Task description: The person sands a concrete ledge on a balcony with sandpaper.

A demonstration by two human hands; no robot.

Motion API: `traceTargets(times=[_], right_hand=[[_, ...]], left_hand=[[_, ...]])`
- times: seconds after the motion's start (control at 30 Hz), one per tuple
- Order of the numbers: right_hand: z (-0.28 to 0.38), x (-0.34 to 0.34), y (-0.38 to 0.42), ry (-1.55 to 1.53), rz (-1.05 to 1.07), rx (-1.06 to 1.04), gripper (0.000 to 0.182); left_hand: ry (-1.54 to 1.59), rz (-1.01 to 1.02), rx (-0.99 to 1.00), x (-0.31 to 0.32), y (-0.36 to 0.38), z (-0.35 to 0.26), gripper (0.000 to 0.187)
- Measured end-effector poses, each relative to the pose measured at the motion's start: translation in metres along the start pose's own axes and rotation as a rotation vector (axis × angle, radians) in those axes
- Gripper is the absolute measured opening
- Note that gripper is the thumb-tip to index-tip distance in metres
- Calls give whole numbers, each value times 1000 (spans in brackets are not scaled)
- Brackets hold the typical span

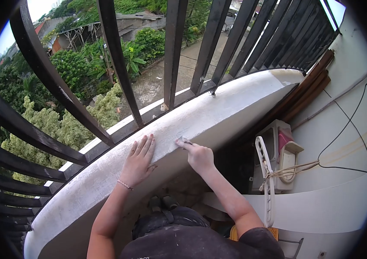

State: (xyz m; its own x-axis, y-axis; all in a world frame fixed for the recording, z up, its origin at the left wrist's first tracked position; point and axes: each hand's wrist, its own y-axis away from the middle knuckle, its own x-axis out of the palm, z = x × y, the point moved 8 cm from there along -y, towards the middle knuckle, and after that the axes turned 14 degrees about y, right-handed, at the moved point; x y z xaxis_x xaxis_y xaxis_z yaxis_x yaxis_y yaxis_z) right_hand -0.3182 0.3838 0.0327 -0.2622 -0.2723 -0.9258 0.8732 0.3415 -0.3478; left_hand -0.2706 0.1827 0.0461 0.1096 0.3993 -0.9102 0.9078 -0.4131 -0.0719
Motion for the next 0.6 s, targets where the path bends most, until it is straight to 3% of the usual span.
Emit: traceTargets(times=[0.1, 0.2, 0.3, 0.37, 0.43, 0.53, 0.6], right_hand=[[-114, -24, -19, 43, -65, 331, 39], [-103, -8, -10, 40, -90, 472, 35], [7, 20, 13, -103, -44, 96, 36], [23, 14, 16, -81, 26, 28, 40], [-17, 1, -3, -92, -34, 28, 41], [-126, -27, -23, -40, -80, 427, 34], [-143, -13, -20, 33, -65, 479, 36]], left_hand=[[-7, 0, 0, 1, 0, 0, 94], [-14, 4, -3, 1, -1, 0, 94], [-6, 24, -26, 2, -2, 2, 94], [-5, 13, -18, 0, -1, 1, 94], [-1, 8, -11, 1, -2, 0, 95], [-6, -3, -11, 1, -3, 1, 95], [-7, -9, -16, 1, -2, 1, 94]])
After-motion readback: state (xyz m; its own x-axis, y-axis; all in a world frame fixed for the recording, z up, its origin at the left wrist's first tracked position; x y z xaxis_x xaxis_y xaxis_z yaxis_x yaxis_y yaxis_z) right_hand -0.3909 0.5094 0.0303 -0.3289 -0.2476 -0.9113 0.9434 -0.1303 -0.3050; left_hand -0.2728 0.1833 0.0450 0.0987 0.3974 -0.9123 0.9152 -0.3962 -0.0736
